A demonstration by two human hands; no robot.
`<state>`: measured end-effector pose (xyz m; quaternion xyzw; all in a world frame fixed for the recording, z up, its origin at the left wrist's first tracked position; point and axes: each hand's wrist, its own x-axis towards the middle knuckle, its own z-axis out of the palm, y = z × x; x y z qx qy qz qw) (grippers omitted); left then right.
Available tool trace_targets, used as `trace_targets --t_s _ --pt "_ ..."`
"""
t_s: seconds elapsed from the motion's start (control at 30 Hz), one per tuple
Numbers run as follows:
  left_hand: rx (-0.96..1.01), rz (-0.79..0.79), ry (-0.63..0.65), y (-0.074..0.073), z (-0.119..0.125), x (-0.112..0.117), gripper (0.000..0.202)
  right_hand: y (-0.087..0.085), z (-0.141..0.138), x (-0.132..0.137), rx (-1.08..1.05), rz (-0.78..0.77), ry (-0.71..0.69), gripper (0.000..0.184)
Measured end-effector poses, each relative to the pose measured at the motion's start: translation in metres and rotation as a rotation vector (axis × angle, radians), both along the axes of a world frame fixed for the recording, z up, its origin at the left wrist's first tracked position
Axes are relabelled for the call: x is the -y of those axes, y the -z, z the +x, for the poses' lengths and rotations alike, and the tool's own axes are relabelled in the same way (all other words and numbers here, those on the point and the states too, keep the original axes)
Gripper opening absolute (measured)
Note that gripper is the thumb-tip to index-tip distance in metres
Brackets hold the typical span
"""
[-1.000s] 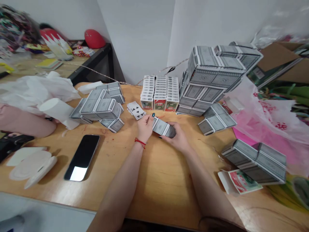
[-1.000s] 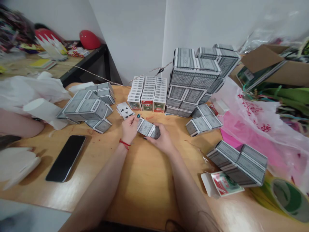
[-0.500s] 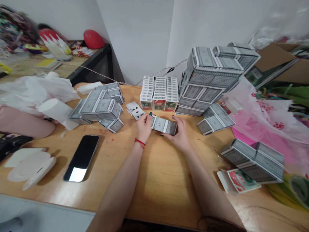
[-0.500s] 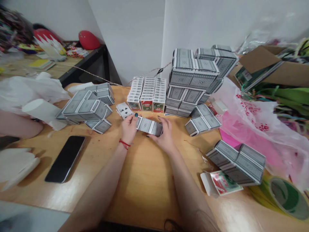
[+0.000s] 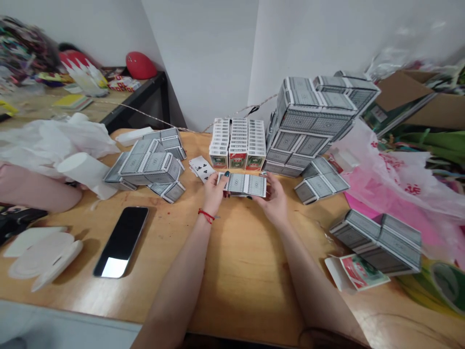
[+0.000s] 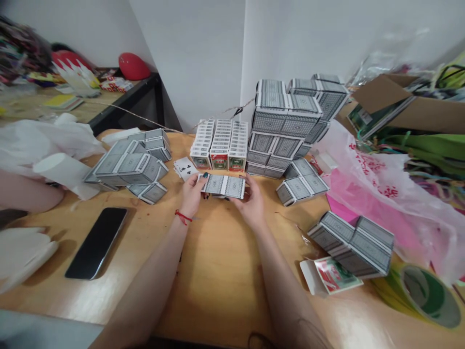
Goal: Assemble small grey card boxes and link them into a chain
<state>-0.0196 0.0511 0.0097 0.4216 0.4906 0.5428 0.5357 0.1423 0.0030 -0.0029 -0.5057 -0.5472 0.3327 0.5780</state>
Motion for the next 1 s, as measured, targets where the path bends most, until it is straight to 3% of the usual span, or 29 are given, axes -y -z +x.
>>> trace_targets --t_s 0.13,0.23,0.43,0.6,0.7,0.87,1.0 --pt "0.083 -0.109 0.237 -0.006 -0.005 0.001 0.032 -0.01 0.001 0.003 -0.059 -0.013 -0.011 0.065" --pt "0.174 -0.181 0.289 -0.009 -0.007 0.0 0.031 -0.015 0.001 0.004 -0.105 0.0 -0.031 0.06" --pt "0.418 -0.235 0.186 -0.013 -0.014 -0.001 0.02 -0.014 0.002 0.007 0.023 0.084 0.013 0.07" --pt "0.562 -0.203 0.208 -0.02 -0.02 0.003 0.035 -0.019 -0.003 0.012 0.338 0.117 0.061 0.076" --pt "0.523 -0.146 0.156 -0.019 -0.017 0.003 0.032 -0.021 -0.007 0.015 0.477 0.112 0.028 0.073" --pt "0.391 0.041 -0.085 -0.009 -0.011 -0.003 0.015 -0.019 -0.011 0.017 0.685 0.035 0.022 0.067" --pt "0.297 0.087 -0.092 -0.001 -0.014 -0.005 0.011 -0.017 -0.011 0.017 0.797 -0.007 0.021 0.064"
